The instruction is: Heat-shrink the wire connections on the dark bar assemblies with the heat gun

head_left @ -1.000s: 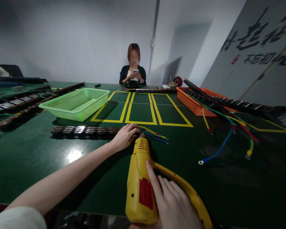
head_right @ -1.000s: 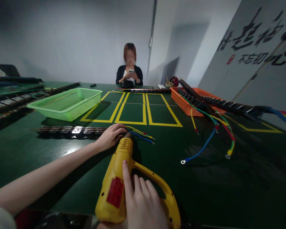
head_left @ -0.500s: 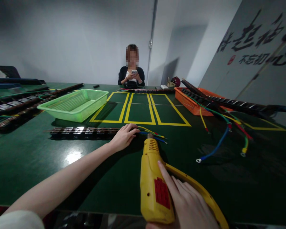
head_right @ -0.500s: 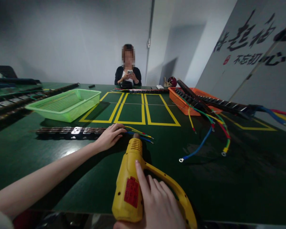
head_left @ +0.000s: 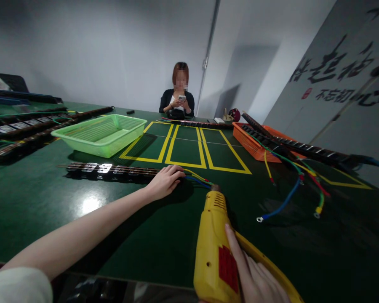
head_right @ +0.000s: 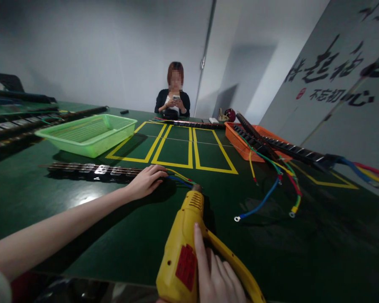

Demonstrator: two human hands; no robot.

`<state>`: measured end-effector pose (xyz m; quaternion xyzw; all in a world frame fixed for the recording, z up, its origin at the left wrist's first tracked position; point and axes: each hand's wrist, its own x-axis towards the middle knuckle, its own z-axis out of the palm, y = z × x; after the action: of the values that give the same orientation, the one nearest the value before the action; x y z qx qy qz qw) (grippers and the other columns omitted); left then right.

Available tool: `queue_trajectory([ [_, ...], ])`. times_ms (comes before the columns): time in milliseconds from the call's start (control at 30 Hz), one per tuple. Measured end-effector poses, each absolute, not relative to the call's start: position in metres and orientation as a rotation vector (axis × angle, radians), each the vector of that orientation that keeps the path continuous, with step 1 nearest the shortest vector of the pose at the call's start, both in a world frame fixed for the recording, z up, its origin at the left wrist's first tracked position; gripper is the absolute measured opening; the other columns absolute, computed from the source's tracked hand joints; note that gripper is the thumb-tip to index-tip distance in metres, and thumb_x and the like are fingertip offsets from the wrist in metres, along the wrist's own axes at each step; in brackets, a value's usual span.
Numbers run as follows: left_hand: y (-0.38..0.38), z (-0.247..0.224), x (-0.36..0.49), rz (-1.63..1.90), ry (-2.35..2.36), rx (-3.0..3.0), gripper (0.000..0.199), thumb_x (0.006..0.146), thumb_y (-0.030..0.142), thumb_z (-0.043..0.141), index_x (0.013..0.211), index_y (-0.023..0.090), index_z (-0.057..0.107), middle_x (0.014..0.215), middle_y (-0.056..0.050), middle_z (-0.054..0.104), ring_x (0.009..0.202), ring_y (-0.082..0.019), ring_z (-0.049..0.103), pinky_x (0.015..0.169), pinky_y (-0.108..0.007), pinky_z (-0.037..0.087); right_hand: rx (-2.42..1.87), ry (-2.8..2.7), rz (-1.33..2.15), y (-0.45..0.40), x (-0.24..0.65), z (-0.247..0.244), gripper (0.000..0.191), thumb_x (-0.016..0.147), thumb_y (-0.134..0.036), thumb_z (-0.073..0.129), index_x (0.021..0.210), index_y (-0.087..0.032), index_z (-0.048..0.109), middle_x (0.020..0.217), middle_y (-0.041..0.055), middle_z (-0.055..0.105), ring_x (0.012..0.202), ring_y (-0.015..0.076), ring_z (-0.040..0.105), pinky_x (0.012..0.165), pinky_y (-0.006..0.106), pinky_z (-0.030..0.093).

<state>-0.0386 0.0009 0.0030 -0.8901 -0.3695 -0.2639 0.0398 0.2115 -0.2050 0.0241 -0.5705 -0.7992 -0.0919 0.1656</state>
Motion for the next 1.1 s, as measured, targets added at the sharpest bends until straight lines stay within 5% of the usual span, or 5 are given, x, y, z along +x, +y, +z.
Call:
queue_trajectory([
  [400, 0.002, 0.001, -0.037, -0.834, -1.135, -2.720, 0.026, 0.087, 0.018, 0.043, 0.112, 0.021, 0.051, 0.119, -0.007, 0.052, 0.108, -0.022, 0.048, 0.091, -0.038, 0.043, -1.572, -2.295, -0.331, -0.190, 0.152, -0.005, 0.131, 0.053, -0.091, 0.037, 0.146, -0.006, 0.003, 0.099, 0.0185, 0.065, 0.083, 0.0319, 0.064, 0.074, 0.043, 0.052],
  [567, 0.001, 0.003, -0.037, -0.839, -1.159, -2.723, 0.029, 0.085, 0.017, 0.044, 0.113, 0.019, 0.050, 0.119, -0.009, 0.052, 0.107, -0.022, 0.049, 0.092, -0.038, 0.043, -1.560, -2.394, -0.443, -0.184, 0.139, -0.011, 0.084, 0.083, -0.055, 0.038, 0.146, -0.008, 0.009, 0.103, 0.0167, 0.066, 0.090, 0.0286, 0.064, 0.078, 0.039, 0.052],
  [733, 0.002, 0.001, -0.038, -0.828, -1.163, -2.726, 0.030, 0.084, 0.014, 0.044, 0.114, 0.019, 0.049, 0.121, -0.009, 0.051, 0.110, -0.022, 0.048, 0.094, -0.039, 0.043, -1.577, -2.469, -0.422, -0.179, 0.143, -0.005, 0.075, 0.076, -0.019, 0.041, 0.146, -0.012, 0.016, 0.106, 0.0134, 0.067, 0.093, 0.0257, 0.065, 0.078, 0.036, 0.053],
  [1100, -0.001, 0.003, -0.037, -0.853, -1.135, -2.731, 0.032, 0.085, 0.011, 0.040, 0.113, 0.022, 0.050, 0.121, -0.008, 0.050, 0.111, -0.022, 0.048, 0.094, -0.040, 0.044, -1.826, -2.458, 0.287, -0.177, 0.168, 0.039, 0.083, 0.073, -0.027, 0.048, 0.146, -0.014, 0.012, 0.122, 0.0129, 0.058, 0.109, 0.0286, 0.056, 0.093, 0.046, 0.045],
])
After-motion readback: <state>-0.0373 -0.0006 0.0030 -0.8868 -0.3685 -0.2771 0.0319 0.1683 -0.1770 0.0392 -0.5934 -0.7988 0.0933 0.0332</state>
